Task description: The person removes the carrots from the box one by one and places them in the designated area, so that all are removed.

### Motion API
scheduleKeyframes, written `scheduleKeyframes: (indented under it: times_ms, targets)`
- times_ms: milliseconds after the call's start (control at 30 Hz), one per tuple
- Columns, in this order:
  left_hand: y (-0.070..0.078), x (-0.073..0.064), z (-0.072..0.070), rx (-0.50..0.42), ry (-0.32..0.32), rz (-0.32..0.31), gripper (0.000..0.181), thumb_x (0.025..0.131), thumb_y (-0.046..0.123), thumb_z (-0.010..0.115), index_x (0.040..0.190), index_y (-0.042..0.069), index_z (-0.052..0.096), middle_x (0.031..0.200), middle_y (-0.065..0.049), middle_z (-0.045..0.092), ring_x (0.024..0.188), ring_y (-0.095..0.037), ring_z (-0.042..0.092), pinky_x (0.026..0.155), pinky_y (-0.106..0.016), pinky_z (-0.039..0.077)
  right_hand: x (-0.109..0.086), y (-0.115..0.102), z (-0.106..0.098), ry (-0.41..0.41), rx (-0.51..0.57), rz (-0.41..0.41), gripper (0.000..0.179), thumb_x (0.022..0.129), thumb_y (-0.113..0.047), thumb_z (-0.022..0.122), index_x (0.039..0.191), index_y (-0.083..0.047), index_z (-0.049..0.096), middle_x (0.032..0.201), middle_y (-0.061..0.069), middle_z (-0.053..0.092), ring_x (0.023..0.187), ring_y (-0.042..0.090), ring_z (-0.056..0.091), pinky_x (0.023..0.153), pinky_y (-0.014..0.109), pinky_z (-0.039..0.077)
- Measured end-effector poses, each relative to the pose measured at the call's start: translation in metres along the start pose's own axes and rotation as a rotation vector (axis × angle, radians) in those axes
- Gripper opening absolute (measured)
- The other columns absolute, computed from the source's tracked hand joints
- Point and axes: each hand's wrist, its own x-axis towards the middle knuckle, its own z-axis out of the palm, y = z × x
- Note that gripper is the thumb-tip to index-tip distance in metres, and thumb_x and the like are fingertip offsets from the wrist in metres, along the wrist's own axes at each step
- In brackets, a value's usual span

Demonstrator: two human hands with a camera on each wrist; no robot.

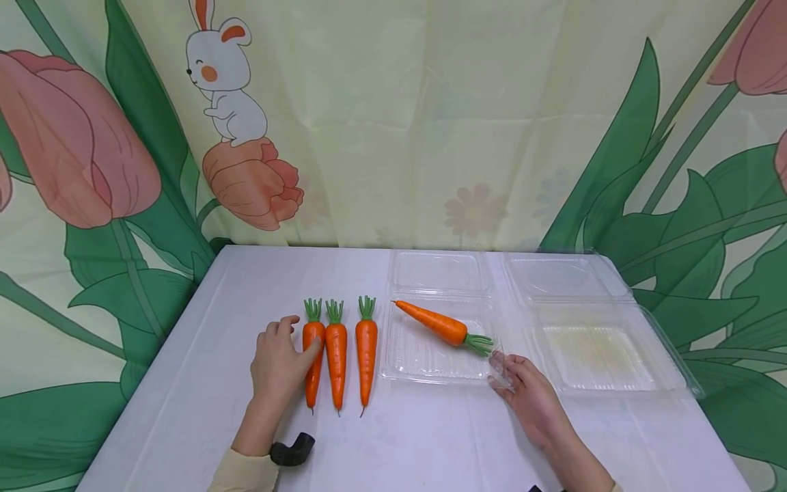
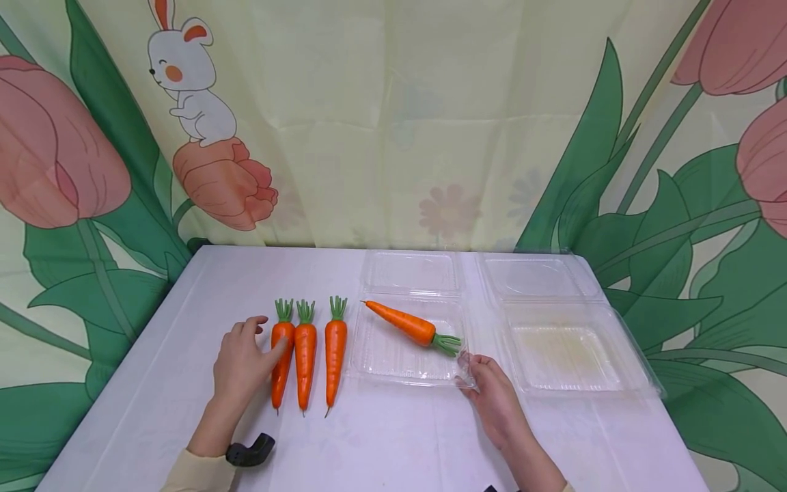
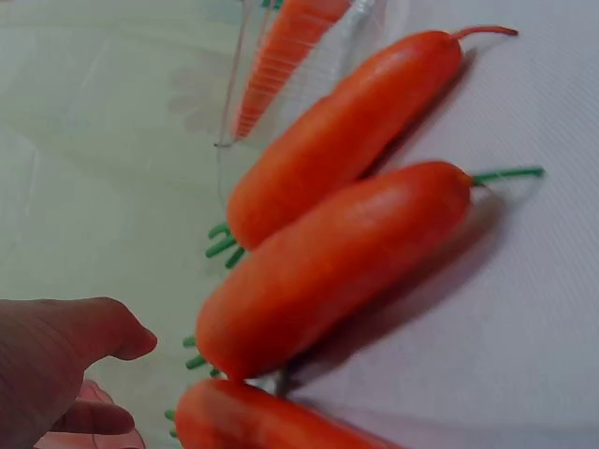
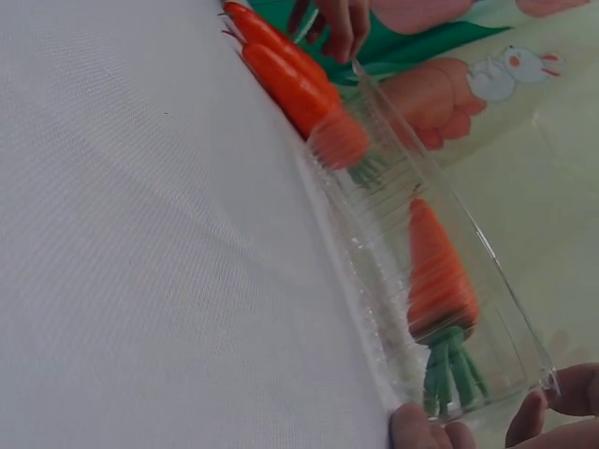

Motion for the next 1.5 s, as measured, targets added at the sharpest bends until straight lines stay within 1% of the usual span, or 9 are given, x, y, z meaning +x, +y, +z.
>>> scheduleKeyframes:
  times_ms: [67, 200, 367, 600, 867, 1000, 1167, 1333, 1500]
  targets:
    - [0.007, 0.002, -0.001, -0.006, -0.001, 0.017, 0.057, 0.091, 0.039, 0.071, 0.135, 0.003, 0.06, 0.124, -0.023, 0.059, 0.107, -0.038, 0.056, 0.073, -0.055, 0.061, 0.0, 0.0, 0.0, 0.001, -0.009, 0.004, 0.012, 0.112, -0.02, 0.04, 0.116, -0.01, 0.044, 0.119, -0.016, 0.065, 0.12, -0.002, 0.056, 0.102, 0.028, 0.052]
    - [0.026, 0.007, -0.005, -0.042, -0.014, 0.067, 0.054, 0.091, 0.037, 0.073, 0.133, 0.005, 0.063, 0.128, -0.022, 0.058, 0.111, -0.038, 0.055, 0.079, -0.053, 0.061, -0.002, -0.003, 0.001, 0.011, -0.031, 0.014, 0.014, 0.112, -0.02, 0.038, 0.117, -0.008, 0.044, 0.12, -0.016, 0.064, 0.12, -0.003, 0.055, 0.102, 0.028, 0.052]
    - [0.055, 0.013, -0.013, -0.076, -0.027, 0.167, 0.049, 0.09, 0.036, 0.076, 0.128, 0.006, 0.067, 0.128, -0.018, 0.061, 0.112, -0.035, 0.057, 0.084, -0.048, 0.06, -0.003, -0.005, 0.002, 0.012, -0.034, 0.017, 0.014, 0.112, -0.019, 0.037, 0.116, -0.008, 0.043, 0.121, -0.014, 0.062, 0.121, -0.003, 0.054, 0.103, 0.028, 0.052]
    - [0.096, 0.015, -0.012, -0.058, -0.14, 0.271, 0.045, 0.092, 0.035, 0.075, 0.129, 0.009, 0.069, 0.129, -0.012, 0.063, 0.115, -0.031, 0.058, 0.091, -0.044, 0.059, -0.003, -0.004, 0.001, 0.016, -0.045, 0.018, 0.014, 0.112, -0.019, 0.037, 0.117, -0.007, 0.043, 0.121, -0.013, 0.062, 0.121, -0.003, 0.054, 0.102, 0.028, 0.052]
    - [0.139, 0.014, -0.007, -0.046, -0.237, 0.499, 0.043, 0.092, 0.033, 0.076, 0.129, 0.013, 0.07, 0.131, -0.008, 0.065, 0.12, -0.029, 0.059, 0.092, -0.04, 0.058, -0.004, -0.004, 0.003, 0.017, -0.069, 0.005, 0.015, 0.112, -0.02, 0.038, 0.116, -0.006, 0.044, 0.123, -0.012, 0.06, 0.121, -0.003, 0.053, 0.101, 0.028, 0.053]
    - [0.154, 0.015, -0.002, -0.02, -0.265, 0.587, 0.041, 0.092, 0.03, 0.076, 0.129, 0.013, 0.069, 0.128, -0.007, 0.066, 0.117, -0.027, 0.06, 0.091, -0.038, 0.057, -0.005, -0.003, 0.002, 0.017, -0.066, -0.003, 0.015, 0.112, -0.021, 0.039, 0.115, -0.007, 0.044, 0.122, -0.013, 0.061, 0.119, -0.004, 0.054, 0.1, 0.028, 0.053]
    - [0.168, 0.014, 0.012, 0.069, -0.289, 0.688, 0.041, 0.093, 0.032, 0.076, 0.128, 0.013, 0.069, 0.124, -0.004, 0.067, 0.112, -0.025, 0.06, 0.089, -0.034, 0.055, -0.005, 0.0, 0.001, 0.009, -0.069, -0.034, 0.013, 0.112, -0.018, 0.039, 0.114, -0.006, 0.044, 0.123, -0.011, 0.06, 0.118, -0.003, 0.056, 0.1, 0.028, 0.053]
    - [0.182, 0.012, 0.028, 0.147, -0.32, 0.762, 0.04, 0.092, 0.033, 0.077, 0.128, 0.015, 0.07, 0.122, -0.002, 0.067, 0.109, -0.023, 0.06, 0.088, -0.031, 0.055, -0.004, 0.002, 0.002, 0.011, -0.09, -0.039, 0.014, 0.112, -0.019, 0.04, 0.114, -0.006, 0.044, 0.129, -0.009, 0.057, 0.121, -0.002, 0.054, 0.101, 0.028, 0.052]
    - [0.193, 0.007, 0.04, 0.203, -0.354, 0.834, 0.038, 0.092, 0.032, 0.078, 0.127, 0.018, 0.071, 0.12, 0.001, 0.067, 0.107, -0.02, 0.06, 0.087, -0.028, 0.053, -0.004, 0.001, 0.003, 0.024, -0.096, -0.023, 0.014, 0.111, -0.018, 0.04, 0.115, -0.005, 0.044, 0.128, -0.01, 0.058, 0.122, -0.001, 0.052, 0.101, 0.028, 0.051]
